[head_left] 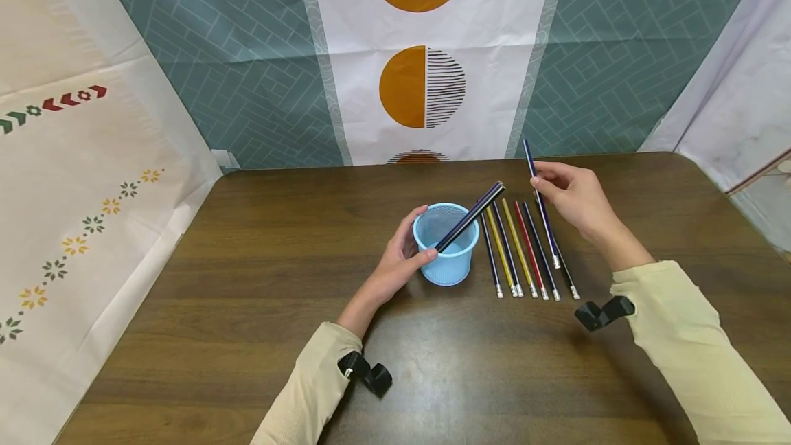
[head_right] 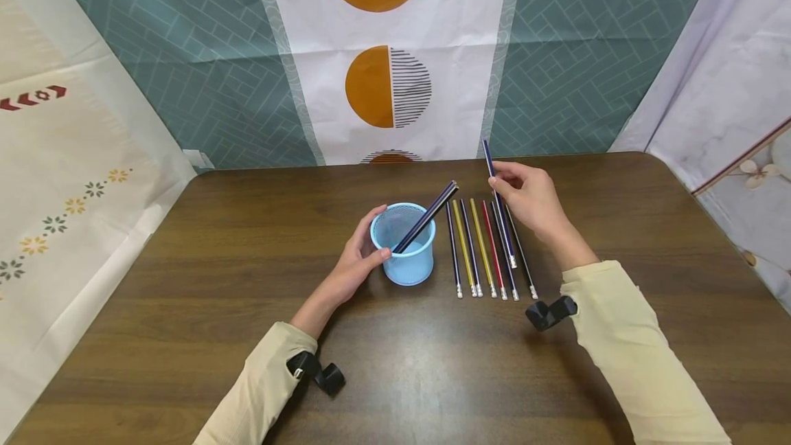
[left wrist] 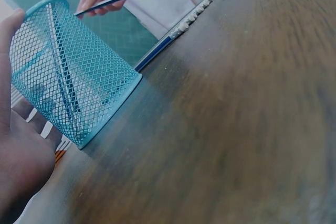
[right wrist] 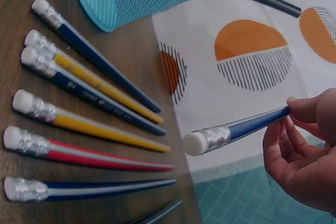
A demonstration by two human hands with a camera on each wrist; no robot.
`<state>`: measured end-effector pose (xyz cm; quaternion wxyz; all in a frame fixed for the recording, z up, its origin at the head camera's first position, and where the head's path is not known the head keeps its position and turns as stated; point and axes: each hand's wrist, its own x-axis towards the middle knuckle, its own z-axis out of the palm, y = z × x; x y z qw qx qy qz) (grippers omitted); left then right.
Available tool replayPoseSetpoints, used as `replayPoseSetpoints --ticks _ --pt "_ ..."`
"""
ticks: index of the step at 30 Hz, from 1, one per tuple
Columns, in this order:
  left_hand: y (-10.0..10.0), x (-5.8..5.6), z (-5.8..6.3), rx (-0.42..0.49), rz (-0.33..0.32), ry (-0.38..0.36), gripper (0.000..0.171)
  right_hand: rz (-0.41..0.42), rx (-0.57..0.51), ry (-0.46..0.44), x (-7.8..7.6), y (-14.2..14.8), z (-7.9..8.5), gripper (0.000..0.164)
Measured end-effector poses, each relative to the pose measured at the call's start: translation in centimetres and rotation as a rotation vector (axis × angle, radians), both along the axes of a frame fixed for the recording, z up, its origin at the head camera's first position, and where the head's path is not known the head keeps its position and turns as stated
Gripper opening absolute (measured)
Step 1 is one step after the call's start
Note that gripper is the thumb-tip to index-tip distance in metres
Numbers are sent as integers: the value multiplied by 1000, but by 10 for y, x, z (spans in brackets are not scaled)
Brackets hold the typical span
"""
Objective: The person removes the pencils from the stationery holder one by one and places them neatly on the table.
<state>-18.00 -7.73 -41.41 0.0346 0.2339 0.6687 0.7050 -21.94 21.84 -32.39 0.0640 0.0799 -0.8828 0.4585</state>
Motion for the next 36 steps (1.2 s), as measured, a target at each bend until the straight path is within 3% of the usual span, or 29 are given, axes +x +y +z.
replayPoseSetpoints --ticks 16,25,36 --pt "0 -1 -2 2 -1 -1 85 8 70 -41 -7 20 -22 41" --pt "0 0 -1 3 1 8 93 3 57 -43 -11 31 -33 39" --pt "0 0 -1 6 1 14 88 -17 124 -117 -13 46 -44 42"
